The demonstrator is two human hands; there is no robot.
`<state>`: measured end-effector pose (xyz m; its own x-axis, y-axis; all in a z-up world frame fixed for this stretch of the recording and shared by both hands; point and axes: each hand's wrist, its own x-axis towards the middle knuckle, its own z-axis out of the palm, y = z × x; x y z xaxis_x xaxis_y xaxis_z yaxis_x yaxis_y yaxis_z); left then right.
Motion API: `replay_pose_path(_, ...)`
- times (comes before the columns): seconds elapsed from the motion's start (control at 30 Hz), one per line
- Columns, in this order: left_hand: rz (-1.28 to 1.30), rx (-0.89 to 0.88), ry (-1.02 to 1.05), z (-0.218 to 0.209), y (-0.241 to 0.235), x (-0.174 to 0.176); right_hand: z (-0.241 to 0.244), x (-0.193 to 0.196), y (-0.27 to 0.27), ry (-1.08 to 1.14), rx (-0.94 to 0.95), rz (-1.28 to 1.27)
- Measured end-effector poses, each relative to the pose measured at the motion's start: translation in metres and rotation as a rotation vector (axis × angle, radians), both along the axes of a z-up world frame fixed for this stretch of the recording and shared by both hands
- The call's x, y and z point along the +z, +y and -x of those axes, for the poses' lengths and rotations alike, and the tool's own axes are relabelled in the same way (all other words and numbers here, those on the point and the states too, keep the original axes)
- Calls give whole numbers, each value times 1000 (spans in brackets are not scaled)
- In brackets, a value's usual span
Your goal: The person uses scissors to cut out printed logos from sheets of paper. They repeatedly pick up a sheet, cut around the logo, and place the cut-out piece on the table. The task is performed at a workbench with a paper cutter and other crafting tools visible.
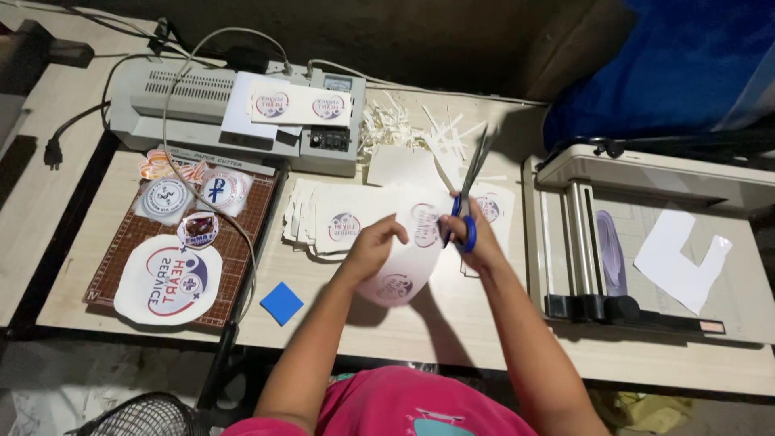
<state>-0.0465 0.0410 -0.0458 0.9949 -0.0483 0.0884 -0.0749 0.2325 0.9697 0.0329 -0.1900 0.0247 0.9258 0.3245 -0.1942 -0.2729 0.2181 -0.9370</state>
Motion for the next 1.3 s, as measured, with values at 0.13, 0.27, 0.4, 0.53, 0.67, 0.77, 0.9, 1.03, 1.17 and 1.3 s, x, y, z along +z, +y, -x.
replay_pose_path(0.13,182,-128,175,5,-11,42,-12,-1,-9,-29,-25,-49)
replay_pose_path(0.27,685,-229,274,17,-8,46,-19,-4,-16,-116,-363,-257)
replay_pose_path(0.4,794,-386,301,29,-33,5,-22,0,-15,-51,-585,-492)
replay_pose_path(0.53,248,-296,209,0,-99,-37,-11,-2,3,-28,-577,-550)
replay_pose_path(0.67,512,60,127,-30,-123,-19,9,8,11,-71,-477,-516)
replay_pose_path(0.77,762,111,130,-34,-106,24,18,10,0,-139,-373,-470)
replay_pose_path(0.9,836,-5,191,-35,-82,58,19,21,-17,-166,-273,-346)
replay_pose_path(1.03,919,1,211,-69,-66,37,7,-7,-42,-140,-198,-208)
replay_pose_path(1.17,1002,89,137,-79,-45,58,21,-30,-60,-228,89,131)
replay_pose_path(1.3,1049,76,108,-76,-38,66,42,-46,-60,-272,348,238)
